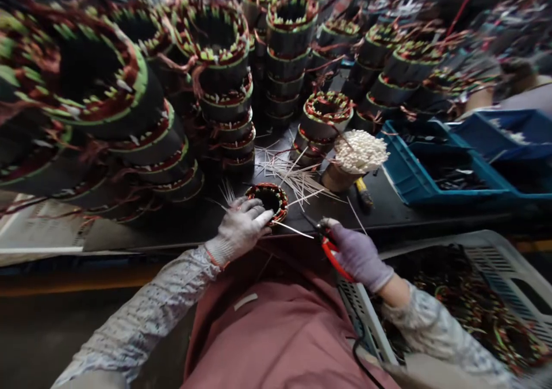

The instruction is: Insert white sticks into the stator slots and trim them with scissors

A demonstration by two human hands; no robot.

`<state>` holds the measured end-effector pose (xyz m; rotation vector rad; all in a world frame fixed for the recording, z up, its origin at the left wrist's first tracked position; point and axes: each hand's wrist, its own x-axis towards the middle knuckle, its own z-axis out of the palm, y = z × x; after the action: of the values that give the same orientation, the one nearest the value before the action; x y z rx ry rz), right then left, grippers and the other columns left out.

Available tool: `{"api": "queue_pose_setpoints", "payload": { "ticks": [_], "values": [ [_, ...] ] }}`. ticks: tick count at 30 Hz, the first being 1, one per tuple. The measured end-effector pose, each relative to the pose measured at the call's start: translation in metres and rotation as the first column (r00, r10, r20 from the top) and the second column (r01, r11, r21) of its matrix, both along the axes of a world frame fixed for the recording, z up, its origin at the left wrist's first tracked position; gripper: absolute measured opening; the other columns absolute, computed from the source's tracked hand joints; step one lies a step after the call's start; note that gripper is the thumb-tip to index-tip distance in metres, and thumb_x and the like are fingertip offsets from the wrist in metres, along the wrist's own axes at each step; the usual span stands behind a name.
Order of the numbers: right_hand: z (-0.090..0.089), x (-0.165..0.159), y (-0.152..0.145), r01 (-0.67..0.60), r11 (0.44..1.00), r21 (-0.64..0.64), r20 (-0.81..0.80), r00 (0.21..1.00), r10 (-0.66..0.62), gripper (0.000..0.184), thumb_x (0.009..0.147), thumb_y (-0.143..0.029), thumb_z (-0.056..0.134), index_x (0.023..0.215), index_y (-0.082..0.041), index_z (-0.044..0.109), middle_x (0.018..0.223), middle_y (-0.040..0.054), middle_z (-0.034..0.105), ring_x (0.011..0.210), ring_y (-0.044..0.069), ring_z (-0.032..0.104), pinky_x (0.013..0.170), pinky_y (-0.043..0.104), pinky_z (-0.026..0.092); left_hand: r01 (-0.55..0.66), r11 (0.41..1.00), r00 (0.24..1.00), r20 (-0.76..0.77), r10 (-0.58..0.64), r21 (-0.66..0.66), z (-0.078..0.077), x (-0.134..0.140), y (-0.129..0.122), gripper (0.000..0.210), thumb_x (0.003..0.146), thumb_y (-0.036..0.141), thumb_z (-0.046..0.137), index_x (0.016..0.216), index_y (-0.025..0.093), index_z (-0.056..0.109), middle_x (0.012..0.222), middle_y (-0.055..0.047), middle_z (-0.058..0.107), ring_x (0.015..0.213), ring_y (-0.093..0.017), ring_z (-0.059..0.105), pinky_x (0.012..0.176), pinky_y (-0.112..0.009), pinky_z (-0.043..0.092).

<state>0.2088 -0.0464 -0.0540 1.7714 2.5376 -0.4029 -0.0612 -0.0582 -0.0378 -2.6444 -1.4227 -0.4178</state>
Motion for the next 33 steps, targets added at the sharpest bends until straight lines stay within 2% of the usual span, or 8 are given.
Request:
{"api": "queue_pose_setpoints", "payload": {
  "ticks": [2, 5, 12, 18, 22, 25, 29, 33],
  "values": [
    [-0.005, -0.003, -0.019, -0.085, 0.990, 0.115, -0.134, 0.986, 0.100, 0.045, 0.080, -0.026, 0.052, 0.124, -0.014, 0.055, 0.106, 0.0128, 0.069, 0.092, 0.023, 0.067, 0.078, 0.031, 0.052, -0.005, 1.000, 1.000, 0.006, 0.005, -0.022, 0.000, -0.001, 0.002, 0.028, 0.084, 0.034, 0.061, 0.108, 0.020, 0.068, 0.101, -0.009, 0.072, 0.106, -0.027, 0.061, 0.095, -0.047, 0.044],
    [-0.004, -0.017, -0.027, -0.105, 0.973, 0.206, -0.140, 0.981, 0.135, 0.047, 0.080, -0.026, 0.052, 0.125, -0.013, 0.055, 0.114, 0.0151, 0.064, 0.096, 0.024, 0.064, 0.081, 0.033, 0.051, -0.019, 0.998, 1.000, 0.013, 0.020, -0.064, 0.001, 0.001, 0.004, 0.028, 0.085, 0.034, 0.060, 0.108, 0.020, 0.068, 0.102, -0.009, 0.072, 0.106, -0.027, 0.061, 0.096, -0.048, 0.043],
    [0.015, -0.041, -0.015, -0.154, 0.981, 0.114, 0.079, 0.986, 0.146, 0.050, 0.083, -0.030, 0.054, 0.132, -0.020, 0.053, 0.114, 0.0137, 0.063, 0.094, 0.024, 0.063, 0.070, 0.030, 0.047, -0.002, 1.000, 0.999, 0.048, 0.002, 0.012, -0.003, 0.002, 0.002, 0.028, 0.085, 0.033, 0.061, 0.108, 0.019, 0.068, 0.100, -0.008, 0.073, 0.104, -0.026, 0.062, 0.095, -0.046, 0.043],
    [0.002, -0.036, -0.014, -0.222, 0.973, 0.058, 0.048, 0.974, 0.220, 0.049, 0.087, -0.028, 0.047, 0.134, -0.018, 0.051, 0.112, 0.0132, 0.067, 0.087, 0.022, 0.066, 0.067, 0.028, 0.047, 0.029, 0.999, 0.998, 0.053, -0.031, 0.040, -0.003, -0.002, 0.004, 0.028, 0.084, 0.033, 0.061, 0.108, 0.019, 0.067, 0.100, -0.007, 0.073, 0.103, -0.024, 0.062, 0.095, -0.044, 0.044],
    [-0.008, -0.021, -0.013, -0.176, 0.971, 0.161, -0.048, 0.981, 0.186, 0.046, 0.084, -0.027, 0.049, 0.128, -0.016, 0.056, 0.110, 0.0108, 0.069, 0.087, 0.020, 0.067, 0.071, 0.027, 0.049, 0.080, 0.997, 0.996, 0.033, -0.080, 0.025, 0.001, -0.009, 0.008, 0.027, 0.085, 0.034, 0.061, 0.107, 0.021, 0.068, 0.099, -0.006, 0.073, 0.102, -0.024, 0.063, 0.093, -0.043, 0.045],
    [-0.005, -0.015, -0.008, -0.088, 0.967, 0.238, -0.057, 0.993, 0.105, 0.047, 0.083, -0.027, 0.051, 0.127, -0.015, 0.057, 0.108, 0.0114, 0.069, 0.088, 0.021, 0.066, 0.072, 0.027, 0.049, 0.129, 0.992, 0.991, 0.028, -0.129, 0.012, 0.002, -0.016, 0.012, 0.024, 0.085, 0.033, 0.060, 0.105, 0.022, 0.068, 0.098, -0.004, 0.073, 0.102, -0.024, 0.064, 0.093, -0.044, 0.045],
    [0.005, -0.023, 0.001, -0.136, 0.965, 0.225, 0.010, 0.991, 0.137, 0.048, 0.082, -0.029, 0.054, 0.128, -0.017, 0.056, 0.108, 0.0121, 0.067, 0.089, 0.023, 0.065, 0.068, 0.029, 0.049, 0.164, 0.986, 0.986, 0.020, -0.164, -0.001, 0.003, -0.020, 0.014, 0.025, 0.087, 0.034, 0.059, 0.106, 0.023, 0.068, 0.099, -0.004, 0.073, 0.103, -0.022, 0.064, 0.095, -0.042, 0.045],
    [0.000, -0.025, 0.000, -0.167, 0.964, 0.206, 0.044, 0.986, 0.161, 0.045, 0.084, -0.026, 0.051, 0.127, -0.017, 0.058, 0.103, 0.0115, 0.070, 0.079, 0.022, 0.068, 0.062, 0.029, 0.049, 0.195, 0.980, 0.981, 0.023, -0.195, -0.034, 0.004, -0.025, 0.021, 0.024, 0.086, 0.034, 0.060, 0.106, 0.024, 0.069, 0.100, -0.004, 0.073, 0.104, -0.022, 0.063, 0.096, -0.042, 0.044]
  ]
}}
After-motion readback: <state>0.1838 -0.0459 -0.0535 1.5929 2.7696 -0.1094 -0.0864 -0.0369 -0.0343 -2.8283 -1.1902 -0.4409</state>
